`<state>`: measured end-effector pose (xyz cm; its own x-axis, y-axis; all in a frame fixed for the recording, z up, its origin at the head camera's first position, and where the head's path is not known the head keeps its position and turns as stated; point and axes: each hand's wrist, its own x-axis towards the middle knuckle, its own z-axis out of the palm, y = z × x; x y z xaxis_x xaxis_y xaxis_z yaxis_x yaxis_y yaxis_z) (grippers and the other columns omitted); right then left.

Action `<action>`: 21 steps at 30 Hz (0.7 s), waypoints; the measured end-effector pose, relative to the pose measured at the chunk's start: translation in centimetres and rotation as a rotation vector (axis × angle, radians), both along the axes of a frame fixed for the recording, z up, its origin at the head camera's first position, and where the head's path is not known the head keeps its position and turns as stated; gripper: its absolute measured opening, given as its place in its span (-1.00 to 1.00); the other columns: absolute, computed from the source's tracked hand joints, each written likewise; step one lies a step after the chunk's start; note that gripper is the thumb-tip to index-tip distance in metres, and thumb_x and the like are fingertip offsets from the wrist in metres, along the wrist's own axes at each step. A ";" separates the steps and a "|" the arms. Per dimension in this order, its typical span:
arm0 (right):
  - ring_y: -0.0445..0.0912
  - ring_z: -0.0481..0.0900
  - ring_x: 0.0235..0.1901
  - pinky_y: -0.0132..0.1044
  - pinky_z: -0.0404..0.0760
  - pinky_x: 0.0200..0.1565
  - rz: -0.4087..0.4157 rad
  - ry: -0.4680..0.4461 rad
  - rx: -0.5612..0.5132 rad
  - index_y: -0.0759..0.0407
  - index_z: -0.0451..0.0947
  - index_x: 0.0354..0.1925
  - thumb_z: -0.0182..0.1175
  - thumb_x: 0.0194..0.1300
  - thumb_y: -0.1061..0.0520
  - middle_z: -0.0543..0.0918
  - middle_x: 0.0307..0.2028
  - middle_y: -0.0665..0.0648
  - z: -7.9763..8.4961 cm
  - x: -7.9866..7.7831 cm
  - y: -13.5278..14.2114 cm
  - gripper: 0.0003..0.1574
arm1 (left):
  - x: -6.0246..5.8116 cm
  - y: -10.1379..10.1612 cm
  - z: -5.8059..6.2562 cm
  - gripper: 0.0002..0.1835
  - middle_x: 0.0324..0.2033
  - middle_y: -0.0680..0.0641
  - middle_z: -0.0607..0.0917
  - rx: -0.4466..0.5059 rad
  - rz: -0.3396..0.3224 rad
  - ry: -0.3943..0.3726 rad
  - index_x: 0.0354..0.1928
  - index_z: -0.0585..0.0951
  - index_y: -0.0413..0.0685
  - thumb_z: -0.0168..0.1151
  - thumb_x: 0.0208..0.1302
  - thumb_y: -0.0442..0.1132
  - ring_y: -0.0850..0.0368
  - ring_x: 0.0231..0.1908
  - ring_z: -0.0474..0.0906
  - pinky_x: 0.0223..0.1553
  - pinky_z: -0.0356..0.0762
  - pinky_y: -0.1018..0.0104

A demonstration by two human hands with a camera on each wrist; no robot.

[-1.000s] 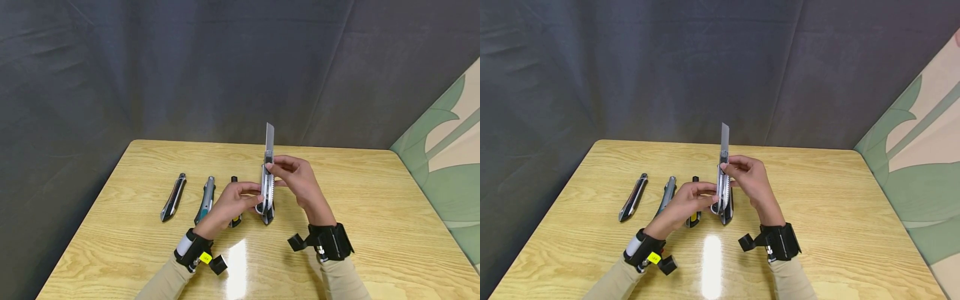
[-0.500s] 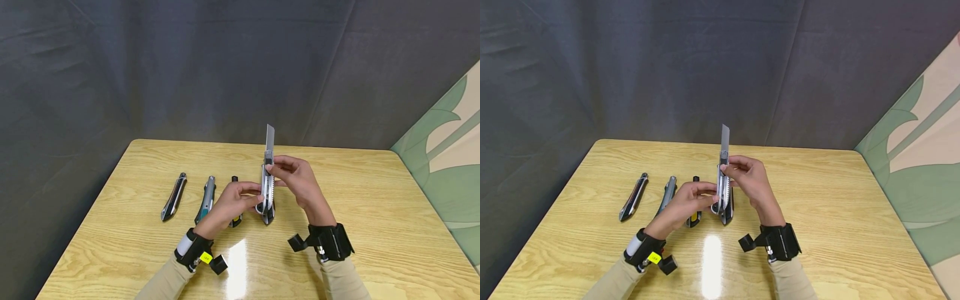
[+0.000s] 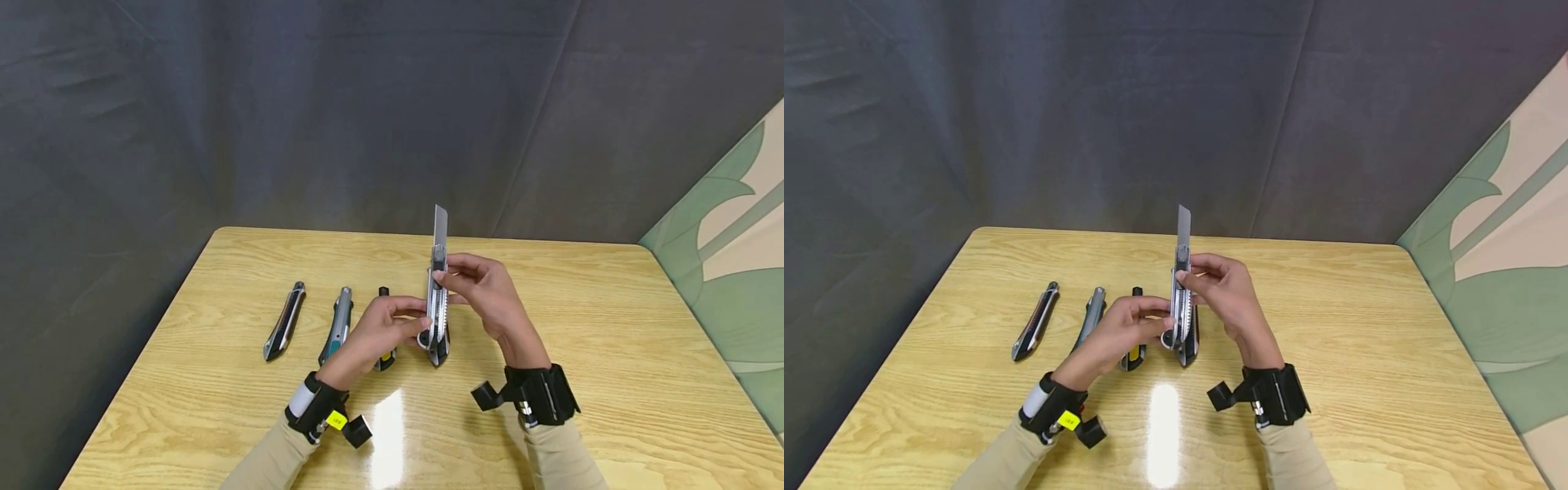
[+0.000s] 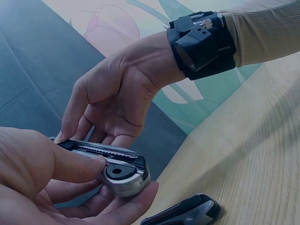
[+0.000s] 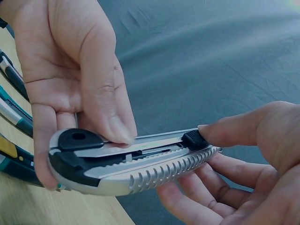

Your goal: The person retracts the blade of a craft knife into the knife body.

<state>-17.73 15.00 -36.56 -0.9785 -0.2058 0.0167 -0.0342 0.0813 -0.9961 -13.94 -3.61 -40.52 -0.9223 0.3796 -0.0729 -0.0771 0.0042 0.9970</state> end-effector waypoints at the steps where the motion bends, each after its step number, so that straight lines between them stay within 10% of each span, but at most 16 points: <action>1: 0.01 0.61 -0.34 -0.20 0.70 -0.33 0.001 -0.003 0.000 0.28 0.53 0.01 0.31 0.11 0.06 0.55 -0.22 0.32 0.0 0.0 0.0 -0.48 | 0.0 0.0 0.0 -0.69 -0.07 -0.12 0.63 0.002 -0.002 0.000 0.01 0.58 -0.14 0.20 0.20 -0.29 0.03 -0.21 0.63 -0.21 0.64 -0.04; 21: 0.00 0.60 -0.36 -0.23 0.70 -0.32 0.012 -0.016 -0.016 0.28 0.50 0.05 0.32 0.08 0.13 0.54 -0.18 0.31 -0.1 0.2 0.0 -0.46 | 0.2 0.2 0.1 -0.71 -0.10 -0.13 0.63 -0.014 0.017 0.000 0.00 0.58 -0.13 0.17 0.23 -0.29 0.03 -0.23 0.62 -0.19 0.60 -0.15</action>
